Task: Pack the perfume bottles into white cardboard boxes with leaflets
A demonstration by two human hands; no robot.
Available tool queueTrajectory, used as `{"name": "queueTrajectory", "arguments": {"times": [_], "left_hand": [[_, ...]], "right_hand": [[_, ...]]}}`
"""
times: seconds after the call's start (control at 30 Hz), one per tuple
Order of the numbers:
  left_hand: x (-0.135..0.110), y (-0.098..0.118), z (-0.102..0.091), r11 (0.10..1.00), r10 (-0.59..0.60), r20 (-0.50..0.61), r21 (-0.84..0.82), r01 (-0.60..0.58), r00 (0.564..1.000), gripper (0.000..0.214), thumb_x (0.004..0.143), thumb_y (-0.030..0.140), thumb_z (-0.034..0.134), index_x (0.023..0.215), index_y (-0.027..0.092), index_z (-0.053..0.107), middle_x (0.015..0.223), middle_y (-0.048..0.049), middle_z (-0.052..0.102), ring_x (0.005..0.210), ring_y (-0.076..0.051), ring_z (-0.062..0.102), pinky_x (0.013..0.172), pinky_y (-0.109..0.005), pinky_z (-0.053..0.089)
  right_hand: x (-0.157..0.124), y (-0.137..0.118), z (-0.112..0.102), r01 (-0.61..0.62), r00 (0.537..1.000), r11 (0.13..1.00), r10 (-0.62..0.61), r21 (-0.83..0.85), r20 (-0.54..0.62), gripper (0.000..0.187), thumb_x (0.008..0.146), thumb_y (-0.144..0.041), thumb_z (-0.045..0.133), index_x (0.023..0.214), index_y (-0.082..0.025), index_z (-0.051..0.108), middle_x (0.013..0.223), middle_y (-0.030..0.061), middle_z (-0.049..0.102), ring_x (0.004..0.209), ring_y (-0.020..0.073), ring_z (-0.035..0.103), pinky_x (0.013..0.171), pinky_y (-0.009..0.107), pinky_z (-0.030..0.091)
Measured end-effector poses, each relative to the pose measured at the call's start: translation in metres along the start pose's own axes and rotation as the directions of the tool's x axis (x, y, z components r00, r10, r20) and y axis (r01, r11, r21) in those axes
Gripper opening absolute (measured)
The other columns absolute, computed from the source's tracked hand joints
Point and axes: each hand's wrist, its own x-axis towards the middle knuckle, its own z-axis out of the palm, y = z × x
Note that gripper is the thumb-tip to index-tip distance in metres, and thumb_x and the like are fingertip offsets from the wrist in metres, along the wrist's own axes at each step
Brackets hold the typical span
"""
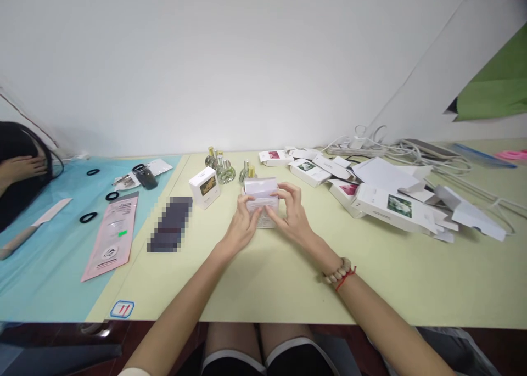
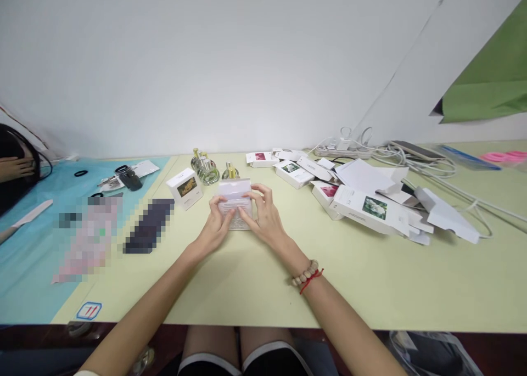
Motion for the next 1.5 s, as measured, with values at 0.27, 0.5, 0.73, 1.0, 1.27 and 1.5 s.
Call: {"name": "queueTrajectory", "arguments": {"times": [0.27, 0.5, 0.73, 1.0, 1.27, 1.5], "left_hand": [[-0.002, 0.008, -0.001, 0.977, -0.146, -0.165, -0.177, 0.116, 0.975, 0.024, 0.090, 0.038, 0.031, 0.108, 0.022, 0.037, 0.104, -0.0060, 0.047, 0.094, -0.015, 0.049, 0.081, -0.028, 0.040], [-0.002, 0.020, 0.000, 0.957, -0.196, -0.237, -0.259, 0.133, 0.951, 0.022, 0.090, 0.039, 0.032, 0.103, 0.023, 0.038, 0.098, -0.0037, 0.047, 0.084, -0.013, 0.049, 0.073, -0.024, 0.040], [-0.003, 0.022, 0.003, 0.930, -0.266, -0.179, -0.306, 0.204, 0.947, 0.022, 0.088, 0.044, 0.034, 0.094, 0.023, 0.037, 0.082, -0.0001, 0.046, 0.068, -0.011, 0.046, 0.061, -0.022, 0.038], [0.000, 0.019, -0.002, 0.963, -0.240, -0.129, -0.160, 0.219, 0.962, 0.023, 0.085, 0.041, 0.044, 0.095, 0.023, 0.037, 0.086, -0.0006, 0.048, 0.069, -0.012, 0.047, 0.060, -0.022, 0.037], [0.009, 0.012, -0.016, 0.930, -0.332, -0.334, -0.272, 0.247, 0.882, 0.024, 0.085, 0.046, 0.042, 0.090, 0.023, 0.044, 0.083, -0.0005, 0.048, 0.077, -0.013, 0.048, 0.071, -0.025, 0.038], [0.024, 0.004, -0.040, 0.354, -0.418, 0.315, -0.807, 0.472, 0.852, 0.057, 0.077, 0.065, 0.025, 0.095, 0.019, 0.053, 0.085, -0.0115, 0.060, 0.051, -0.012, 0.041, 0.042, -0.025, 0.028]], "right_hand": [[-0.012, -0.013, 0.017, -0.403, 0.912, 0.819, 0.320, 0.408, 0.257, 0.042, 0.083, -0.040, 0.046, 0.119, -0.027, 0.027, 0.120, 0.0084, 0.046, 0.065, 0.0104, 0.059, 0.049, 0.023, 0.049], [-0.005, -0.032, 0.011, -0.448, 0.892, 0.761, 0.416, 0.469, 0.177, 0.037, 0.079, -0.039, 0.053, 0.110, -0.026, 0.037, 0.117, 0.0064, 0.048, 0.054, 0.0073, 0.056, 0.039, 0.020, 0.045], [-0.003, -0.028, 0.008, -0.484, 0.874, 0.751, 0.438, 0.450, 0.209, 0.028, 0.080, -0.040, 0.052, 0.098, -0.025, 0.036, 0.084, -0.0001, 0.052, 0.051, 0.0091, 0.054, 0.032, 0.017, 0.038], [-0.003, -0.022, 0.008, -0.331, 0.943, 0.874, 0.311, 0.355, 0.114, 0.032, 0.079, -0.038, 0.053, 0.105, -0.025, 0.038, 0.108, 0.0046, 0.045, 0.066, 0.0102, 0.057, 0.035, 0.017, 0.041], [0.000, 0.001, 0.002, -0.300, 0.953, 0.932, 0.288, 0.201, 0.089, 0.038, 0.082, -0.040, 0.046, 0.115, -0.026, 0.034, 0.123, 0.0080, 0.042, 0.073, 0.0136, 0.060, 0.044, 0.024, 0.048], [-0.005, 0.023, 0.007, -0.359, 0.893, 0.933, 0.346, -0.009, 0.289, 0.040, 0.081, -0.037, 0.046, 0.117, -0.027, 0.034, 0.110, 0.0041, 0.053, 0.076, 0.0148, 0.060, 0.062, 0.031, 0.050]]}}
